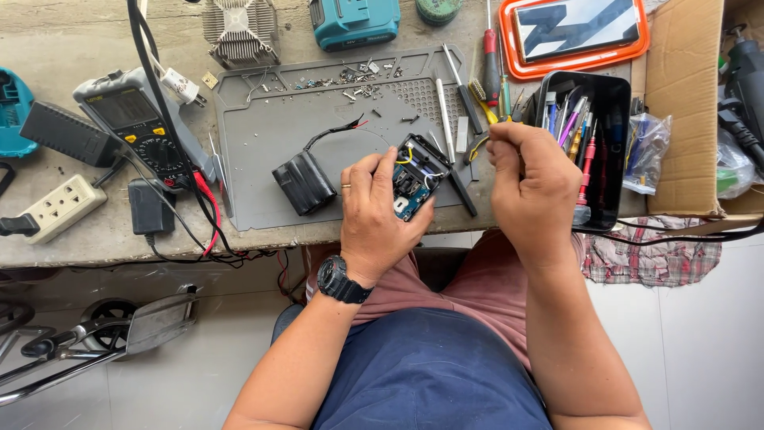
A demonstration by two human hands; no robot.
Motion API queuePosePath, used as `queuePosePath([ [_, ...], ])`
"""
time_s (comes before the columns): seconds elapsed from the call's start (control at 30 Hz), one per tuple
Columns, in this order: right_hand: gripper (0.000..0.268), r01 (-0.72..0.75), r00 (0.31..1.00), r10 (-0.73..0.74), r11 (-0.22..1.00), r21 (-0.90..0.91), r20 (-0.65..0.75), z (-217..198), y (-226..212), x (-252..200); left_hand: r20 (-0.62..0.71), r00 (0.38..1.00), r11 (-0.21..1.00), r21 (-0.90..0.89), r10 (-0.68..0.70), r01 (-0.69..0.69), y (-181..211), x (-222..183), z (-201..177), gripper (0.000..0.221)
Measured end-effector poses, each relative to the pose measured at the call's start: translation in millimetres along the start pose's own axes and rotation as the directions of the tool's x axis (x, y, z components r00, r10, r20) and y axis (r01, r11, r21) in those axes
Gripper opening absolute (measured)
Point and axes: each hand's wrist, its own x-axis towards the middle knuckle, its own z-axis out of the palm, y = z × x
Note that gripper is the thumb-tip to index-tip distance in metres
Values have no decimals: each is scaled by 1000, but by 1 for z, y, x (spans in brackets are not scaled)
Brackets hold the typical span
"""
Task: Disassembling and inspecting a rechargeable battery pack using a screwdriver at a repair bench
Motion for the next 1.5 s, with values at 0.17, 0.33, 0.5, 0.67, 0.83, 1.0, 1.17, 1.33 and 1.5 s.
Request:
queuePosePath([
  [0.17,8,8,988,9,994,-108,152,-3,-7,-14,-34,999,999,-54,-6,4,0,0,-1,91],
  [0.33,19,131,950,-34,945,-298,311,22,4,-42,-67,998,996,-86,-5,-1,7,-2,-14,89],
  [0.5,33,109,958,12,910,-400,287,40,24,-53,-10,1000,999,-35,16,-17,-3,-18,-16,87],
  [0.67,37,73,968,23,926,-372,249,37,12,-47,106,994,1000,-27,-1,4,3,-22,-39,92],
  [0.83,33,58,966,38,932,-358,255,34,10,-49,152,988,999,-22,-24,28,0,-32,-50,88],
  [1.0,27,-502,855,389,784,364,342,13,-38,-56,-29,999,1000,26,-14,15,-2,-40,-37,95],
  [1.17,50,-790,580,488,143,596,652,19,-60,-89,-83,996,999,40,-19,22,-3,-44,-26,96],
  [1.33,70,-784,580,357,-1,621,732,14,-66,-82,-131,991,1000,-4,-15,14,0,-43,-26,91],
  [1.5,70,-759,561,333,-158,632,758,14,-63,-82,-141,990,1000,-15,-11,9,-3,-45,-24,90],
])
